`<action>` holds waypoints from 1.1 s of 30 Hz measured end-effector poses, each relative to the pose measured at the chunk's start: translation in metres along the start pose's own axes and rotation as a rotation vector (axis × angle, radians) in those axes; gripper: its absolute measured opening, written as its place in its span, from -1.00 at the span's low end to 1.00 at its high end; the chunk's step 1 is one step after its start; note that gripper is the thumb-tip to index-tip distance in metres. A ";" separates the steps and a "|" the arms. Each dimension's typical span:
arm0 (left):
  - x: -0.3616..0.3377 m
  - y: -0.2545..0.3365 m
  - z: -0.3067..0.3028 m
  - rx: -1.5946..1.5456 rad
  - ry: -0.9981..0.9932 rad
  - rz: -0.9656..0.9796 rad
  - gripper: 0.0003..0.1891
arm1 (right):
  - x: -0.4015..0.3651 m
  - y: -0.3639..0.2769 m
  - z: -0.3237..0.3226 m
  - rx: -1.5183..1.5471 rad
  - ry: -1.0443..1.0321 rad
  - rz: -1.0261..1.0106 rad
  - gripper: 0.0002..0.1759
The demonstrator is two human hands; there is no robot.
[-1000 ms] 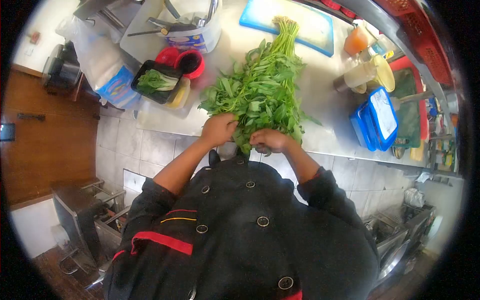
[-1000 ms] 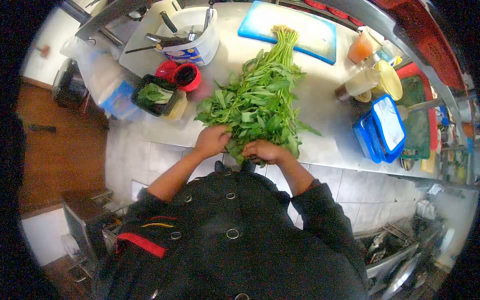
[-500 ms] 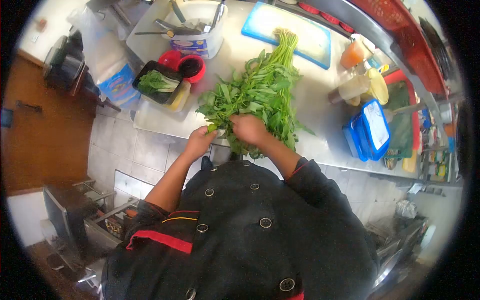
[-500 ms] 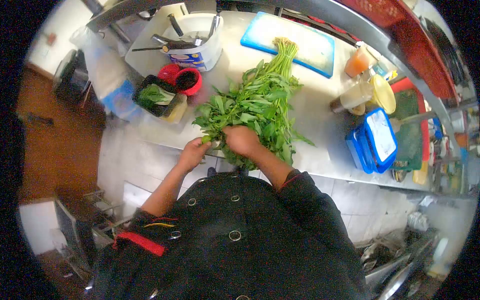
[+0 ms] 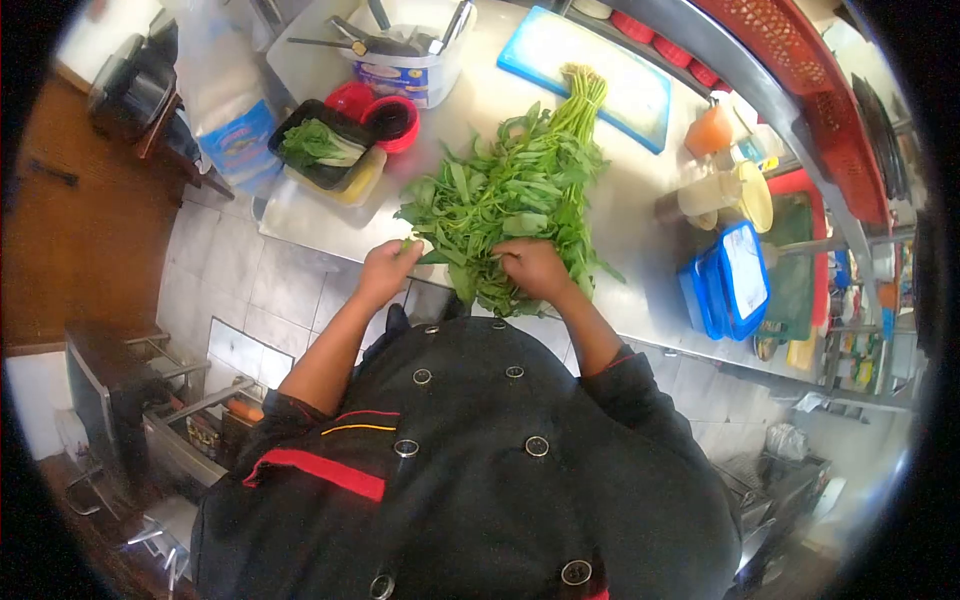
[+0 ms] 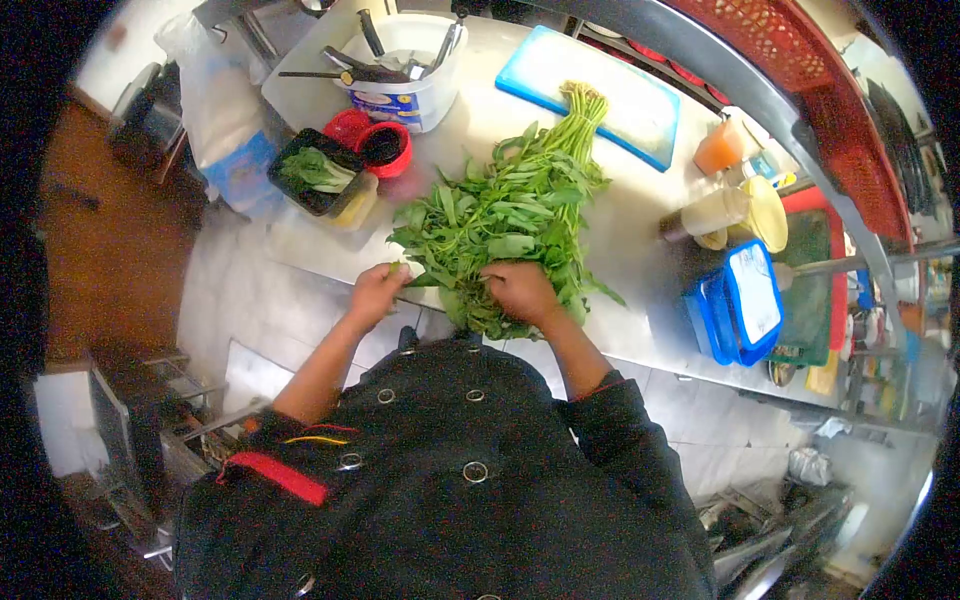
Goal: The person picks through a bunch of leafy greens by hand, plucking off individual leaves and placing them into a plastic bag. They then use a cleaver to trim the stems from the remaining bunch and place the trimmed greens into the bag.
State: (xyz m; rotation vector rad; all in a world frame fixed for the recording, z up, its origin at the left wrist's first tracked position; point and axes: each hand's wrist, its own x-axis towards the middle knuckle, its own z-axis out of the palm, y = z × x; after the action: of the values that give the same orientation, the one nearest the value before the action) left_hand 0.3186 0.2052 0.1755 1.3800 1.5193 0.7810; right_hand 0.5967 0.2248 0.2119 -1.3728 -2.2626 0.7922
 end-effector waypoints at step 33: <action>0.035 0.039 0.051 0.362 -0.059 0.084 -0.70 | -0.016 0.009 0.004 0.346 0.224 0.287 -0.75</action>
State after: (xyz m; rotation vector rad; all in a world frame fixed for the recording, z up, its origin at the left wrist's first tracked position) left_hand 0.3821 0.2402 0.1843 1.7255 1.6182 0.5254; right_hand 0.6083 0.2126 0.2026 -1.5435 -1.6876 1.0093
